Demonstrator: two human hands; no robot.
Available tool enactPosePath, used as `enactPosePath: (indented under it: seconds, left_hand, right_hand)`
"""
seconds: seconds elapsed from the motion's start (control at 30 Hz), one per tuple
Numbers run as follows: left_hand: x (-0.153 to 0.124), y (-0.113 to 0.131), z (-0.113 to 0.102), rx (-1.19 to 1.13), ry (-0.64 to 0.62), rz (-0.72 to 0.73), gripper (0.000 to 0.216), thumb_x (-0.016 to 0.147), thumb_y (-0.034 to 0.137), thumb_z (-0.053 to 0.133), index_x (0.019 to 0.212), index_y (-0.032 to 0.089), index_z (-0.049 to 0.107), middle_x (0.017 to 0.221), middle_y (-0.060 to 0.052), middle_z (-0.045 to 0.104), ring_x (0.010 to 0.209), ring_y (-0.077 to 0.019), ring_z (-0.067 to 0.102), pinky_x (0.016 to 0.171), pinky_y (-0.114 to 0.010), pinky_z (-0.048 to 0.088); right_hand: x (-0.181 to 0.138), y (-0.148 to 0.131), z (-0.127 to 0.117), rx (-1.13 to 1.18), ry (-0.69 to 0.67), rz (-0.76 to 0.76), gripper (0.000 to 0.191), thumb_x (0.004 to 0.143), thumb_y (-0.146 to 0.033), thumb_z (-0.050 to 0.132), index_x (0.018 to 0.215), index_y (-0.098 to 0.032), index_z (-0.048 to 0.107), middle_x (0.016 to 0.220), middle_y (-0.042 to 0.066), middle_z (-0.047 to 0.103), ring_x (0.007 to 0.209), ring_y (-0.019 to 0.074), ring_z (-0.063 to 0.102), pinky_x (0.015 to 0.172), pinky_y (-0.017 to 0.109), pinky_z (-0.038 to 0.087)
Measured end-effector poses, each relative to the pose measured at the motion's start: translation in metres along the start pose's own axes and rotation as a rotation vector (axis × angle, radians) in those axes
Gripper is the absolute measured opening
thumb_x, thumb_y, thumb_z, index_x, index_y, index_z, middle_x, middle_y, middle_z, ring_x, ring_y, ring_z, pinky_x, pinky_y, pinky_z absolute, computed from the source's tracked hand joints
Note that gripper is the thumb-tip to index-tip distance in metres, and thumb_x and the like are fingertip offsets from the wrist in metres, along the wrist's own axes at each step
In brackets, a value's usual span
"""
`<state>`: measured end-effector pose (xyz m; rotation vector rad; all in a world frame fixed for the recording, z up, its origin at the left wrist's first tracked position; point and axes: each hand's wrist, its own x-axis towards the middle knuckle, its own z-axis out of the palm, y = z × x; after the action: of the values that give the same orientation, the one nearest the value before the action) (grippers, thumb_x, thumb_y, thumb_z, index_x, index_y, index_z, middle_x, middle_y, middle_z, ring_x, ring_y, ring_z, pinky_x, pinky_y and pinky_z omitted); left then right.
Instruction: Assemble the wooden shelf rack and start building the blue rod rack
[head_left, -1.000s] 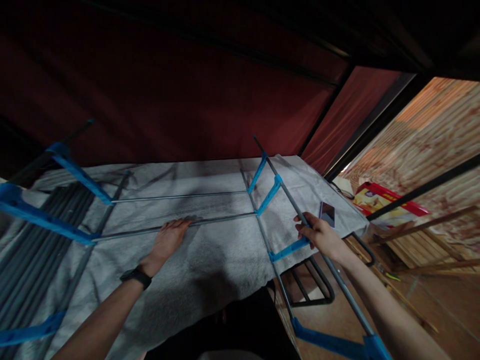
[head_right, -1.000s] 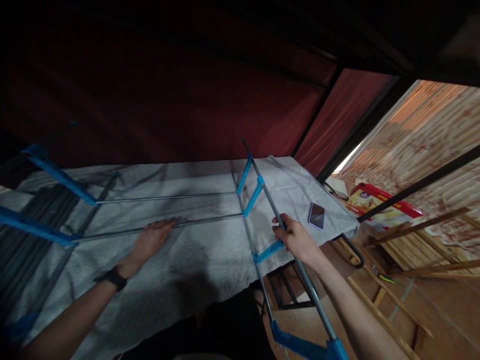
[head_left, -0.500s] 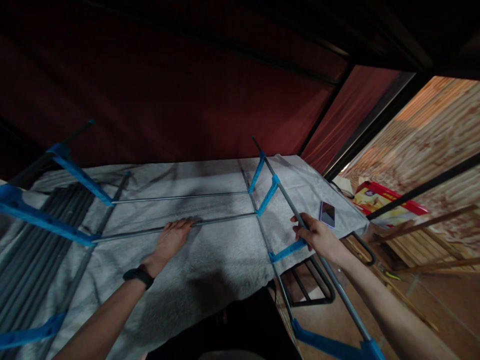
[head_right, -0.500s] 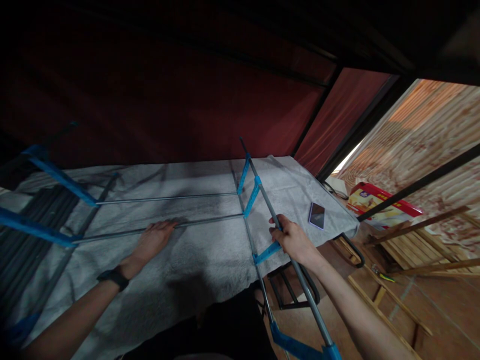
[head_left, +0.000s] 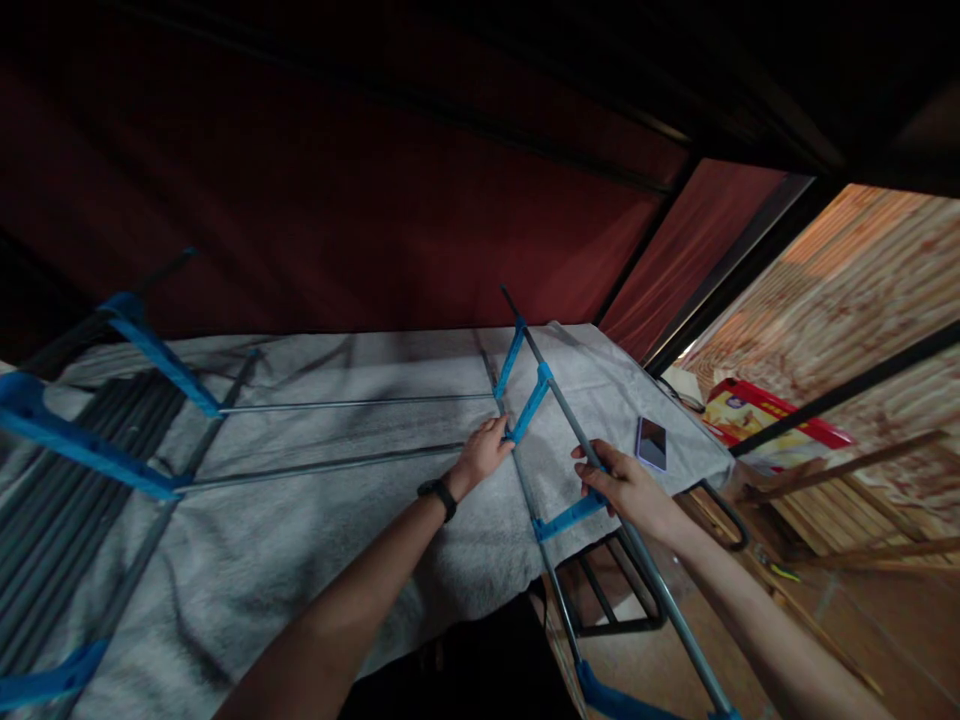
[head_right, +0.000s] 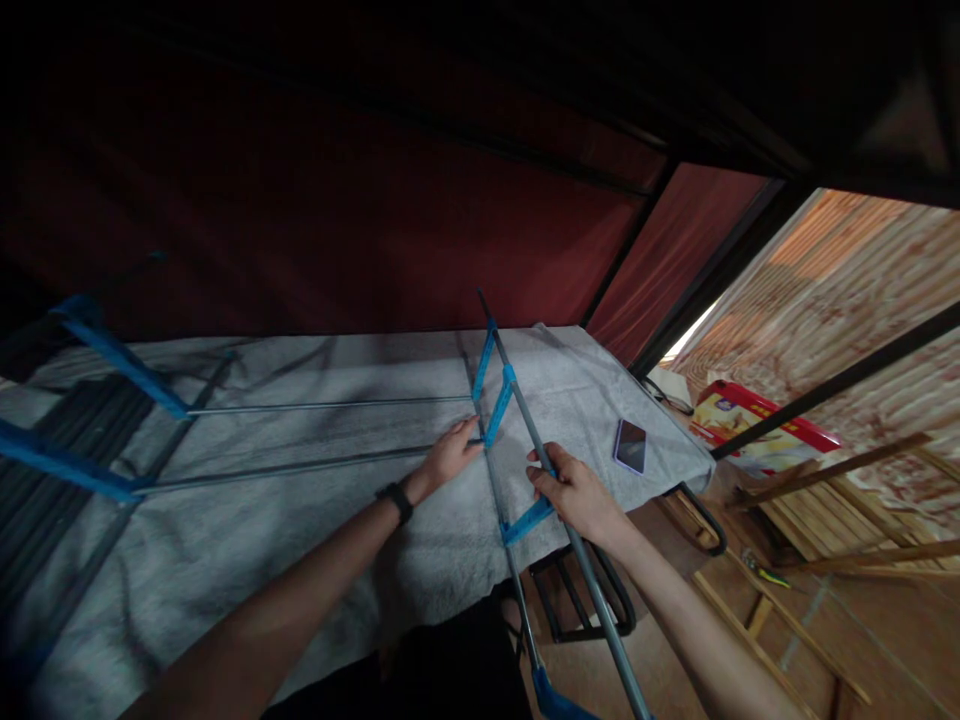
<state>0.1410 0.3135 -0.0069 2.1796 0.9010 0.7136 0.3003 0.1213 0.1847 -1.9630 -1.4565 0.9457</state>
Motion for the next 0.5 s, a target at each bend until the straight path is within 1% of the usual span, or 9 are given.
enactPosePath:
  seconds: [0.07, 0.17, 0.23, 0.33, 0.37, 0.4, 0.43, 0.47, 0.5]
  left_hand:
    - [0.018, 0.004, 0.013, -0.083, -0.004, -0.024, 0.055, 0.087, 0.023, 0.064, 0.140, 0.017, 0.052, 0.139, -0.018, 0.060, 0.130, -0.0284, 0.055, 0.113, -0.044, 0.041]
    - [0.035, 0.005, 0.024, -0.104, -0.043, -0.052, 0.035, 0.087, 0.024, 0.065, 0.121, 0.015, 0.064, 0.115, -0.015, 0.072, 0.106, -0.0254, 0.066, 0.099, -0.039, 0.050]
    - [0.041, 0.004, 0.029, -0.107, -0.074, -0.087, 0.025, 0.088, 0.026, 0.065, 0.109, 0.013, 0.068, 0.102, -0.014, 0.074, 0.094, -0.0245, 0.069, 0.089, -0.036, 0.052]
    - [0.043, 0.004, 0.035, -0.086, -0.095, -0.148, 0.022, 0.089, 0.029, 0.065, 0.101, 0.011, 0.070, 0.098, -0.016, 0.074, 0.091, -0.0258, 0.069, 0.084, -0.036, 0.052]
    - [0.043, 0.004, 0.037, -0.075, -0.096, -0.166, 0.023, 0.090, 0.030, 0.064, 0.101, 0.011, 0.070, 0.099, -0.018, 0.073, 0.093, -0.0265, 0.069, 0.084, -0.036, 0.051]
    - [0.042, 0.005, 0.038, -0.063, -0.097, -0.182, 0.023, 0.091, 0.031, 0.064, 0.102, 0.011, 0.070, 0.101, -0.018, 0.073, 0.095, -0.0269, 0.069, 0.085, -0.037, 0.051]
    - [0.041, 0.006, 0.039, -0.052, -0.098, -0.194, 0.024, 0.091, 0.031, 0.064, 0.103, 0.011, 0.070, 0.102, -0.019, 0.073, 0.097, -0.0272, 0.069, 0.087, -0.037, 0.050]
    - [0.040, 0.006, 0.039, -0.042, -0.100, -0.205, 0.024, 0.092, 0.032, 0.063, 0.104, 0.012, 0.070, 0.104, -0.019, 0.073, 0.099, -0.0273, 0.069, 0.088, -0.036, 0.050]
    - [0.040, 0.006, 0.039, -0.034, -0.105, -0.213, 0.024, 0.092, 0.032, 0.063, 0.105, 0.012, 0.070, 0.105, -0.020, 0.073, 0.100, -0.0273, 0.069, 0.089, -0.036, 0.050]
  right_hand:
    - [-0.001, -0.001, 0.001, -0.002, 0.001, -0.011, 0.040, 0.091, -0.051, 0.052, 0.118, -0.022, 0.057, 0.074, -0.001, 0.065, 0.057, 0.0137, 0.056, 0.049, 0.023, 0.043]
    - [0.000, -0.001, 0.003, -0.005, -0.003, -0.017, 0.039, 0.092, -0.051, 0.051, 0.117, -0.022, 0.057, 0.073, -0.001, 0.066, 0.057, 0.0141, 0.057, 0.049, 0.023, 0.043]
    - [0.003, 0.000, 0.003, -0.007, -0.010, -0.006, 0.040, 0.092, -0.052, 0.050, 0.119, -0.022, 0.056, 0.074, -0.001, 0.066, 0.057, 0.0147, 0.058, 0.049, 0.023, 0.043]
    - [0.001, 0.003, -0.001, -0.045, 0.001, 0.012, 0.046, 0.095, -0.052, 0.045, 0.129, -0.022, 0.053, 0.083, 0.003, 0.070, 0.067, 0.0196, 0.065, 0.055, 0.028, 0.051]
    - [-0.005, 0.003, -0.004, -0.083, 0.025, -0.008, 0.050, 0.094, -0.052, 0.046, 0.134, -0.022, 0.051, 0.091, 0.006, 0.072, 0.076, 0.0230, 0.069, 0.063, 0.032, 0.056]
    - [-0.015, 0.003, -0.006, -0.137, 0.071, -0.044, 0.054, 0.094, -0.052, 0.048, 0.139, -0.023, 0.049, 0.102, 0.009, 0.073, 0.089, 0.0271, 0.071, 0.075, 0.039, 0.059]
    - [-0.028, 0.003, -0.007, -0.198, 0.128, -0.098, 0.058, 0.092, -0.052, 0.052, 0.144, -0.025, 0.046, 0.115, 0.012, 0.071, 0.104, 0.0310, 0.069, 0.089, 0.045, 0.058]
    - [-0.045, 0.003, -0.007, -0.262, 0.199, -0.175, 0.065, 0.088, -0.052, 0.059, 0.147, -0.029, 0.045, 0.130, 0.012, 0.066, 0.121, 0.0344, 0.062, 0.104, 0.050, 0.051]
    - [-0.065, 0.002, -0.004, -0.312, 0.287, -0.208, 0.066, 0.087, -0.050, 0.061, 0.149, -0.035, 0.044, 0.142, 0.010, 0.059, 0.133, 0.0360, 0.054, 0.111, 0.054, 0.046]
